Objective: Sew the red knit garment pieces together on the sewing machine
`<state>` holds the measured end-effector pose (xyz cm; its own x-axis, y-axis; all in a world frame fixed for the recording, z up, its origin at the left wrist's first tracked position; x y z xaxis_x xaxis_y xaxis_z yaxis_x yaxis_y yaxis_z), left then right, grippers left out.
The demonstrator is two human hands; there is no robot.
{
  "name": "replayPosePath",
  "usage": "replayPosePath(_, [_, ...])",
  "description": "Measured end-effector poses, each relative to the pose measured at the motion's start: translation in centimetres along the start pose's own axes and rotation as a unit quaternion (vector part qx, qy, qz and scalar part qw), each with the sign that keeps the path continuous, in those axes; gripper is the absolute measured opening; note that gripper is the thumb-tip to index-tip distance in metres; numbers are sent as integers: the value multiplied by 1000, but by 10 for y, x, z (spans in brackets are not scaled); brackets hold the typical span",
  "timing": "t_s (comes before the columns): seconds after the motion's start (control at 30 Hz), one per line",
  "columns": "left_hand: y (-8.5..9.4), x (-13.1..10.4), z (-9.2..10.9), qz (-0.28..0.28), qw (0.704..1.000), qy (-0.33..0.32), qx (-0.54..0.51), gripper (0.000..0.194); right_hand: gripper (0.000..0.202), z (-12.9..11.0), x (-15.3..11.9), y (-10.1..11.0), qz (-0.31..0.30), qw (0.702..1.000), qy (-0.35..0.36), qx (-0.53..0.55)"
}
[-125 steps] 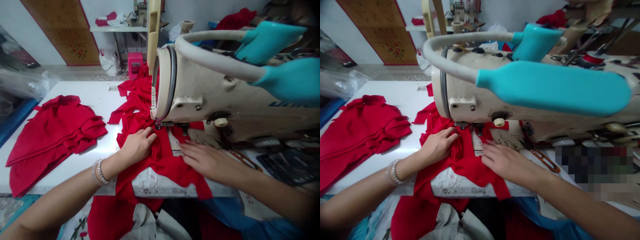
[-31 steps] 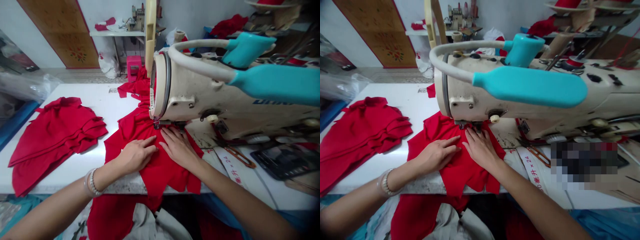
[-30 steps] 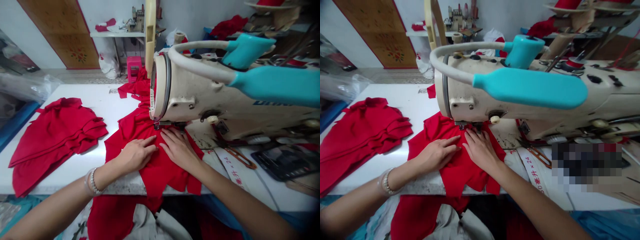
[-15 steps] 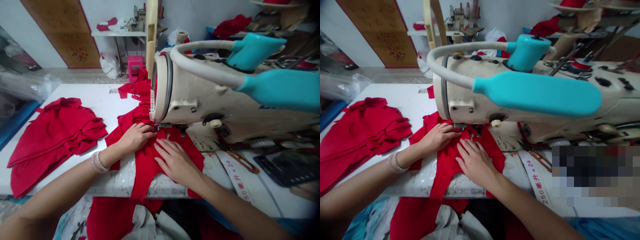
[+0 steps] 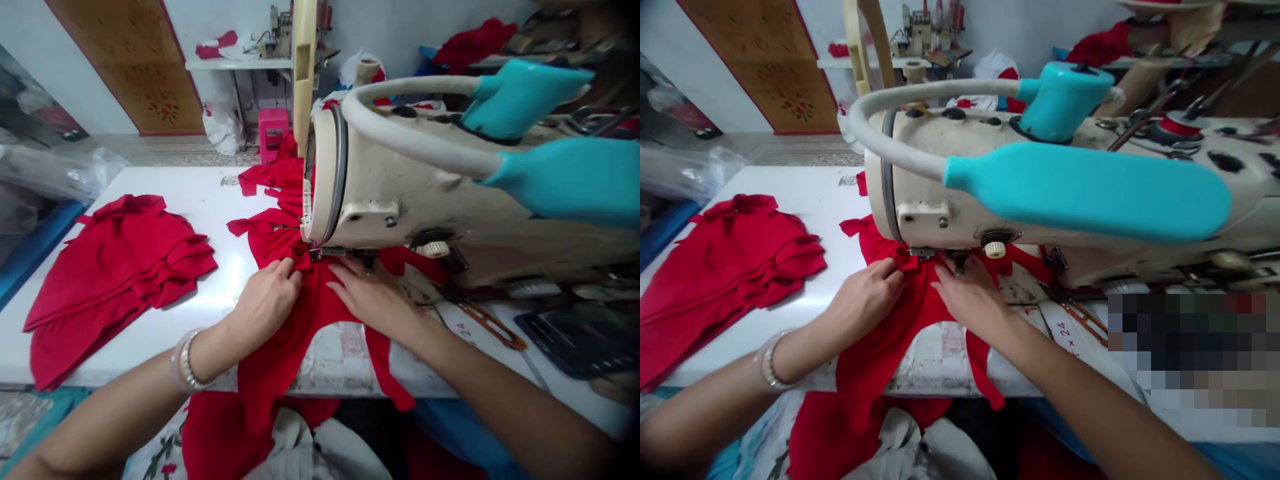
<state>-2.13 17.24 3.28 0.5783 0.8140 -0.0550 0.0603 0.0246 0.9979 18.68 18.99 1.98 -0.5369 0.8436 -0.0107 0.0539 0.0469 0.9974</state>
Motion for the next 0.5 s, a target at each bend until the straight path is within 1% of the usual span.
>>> replayPosePath(0.07, [-4,5,5,41,997,-65,-21,21,23,-10,1,-7,-5,998,53,41])
replayPosePath(0.1, [-7,7,5,47,995,-83,-37,20,23,-14,0,-10,-6,995,73,65])
replayPosePath(0.17, [-13,9,2,39,993,-83,-67,24,25,-19,-3,-16,13,993,74,96])
replayPosePath(0.27, [-18,7,-3,32,993,-65,-89,41,40,-17,-6,-23,41,994,53,91])
replayPosePath(0.33, [-19,5,-5,31,992,-69,-101,45,48,-15,-5,-26,32,995,46,77])
replayPosePath(0.5, [-20,9,-13,12,988,-77,-133,38,54,-13,9,-29,-17,998,24,51])
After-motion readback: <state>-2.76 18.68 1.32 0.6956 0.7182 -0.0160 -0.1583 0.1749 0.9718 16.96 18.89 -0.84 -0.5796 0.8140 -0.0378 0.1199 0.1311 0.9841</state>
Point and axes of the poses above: each hand's wrist, its own x-axis towards the middle knuckle, its own y-axis out of the back of the hand, z = x × y, the point moved 2 cm from there along x, towards the middle knuckle, and after that the axes turned 12 degrees about -z, right-handed, at the moved point
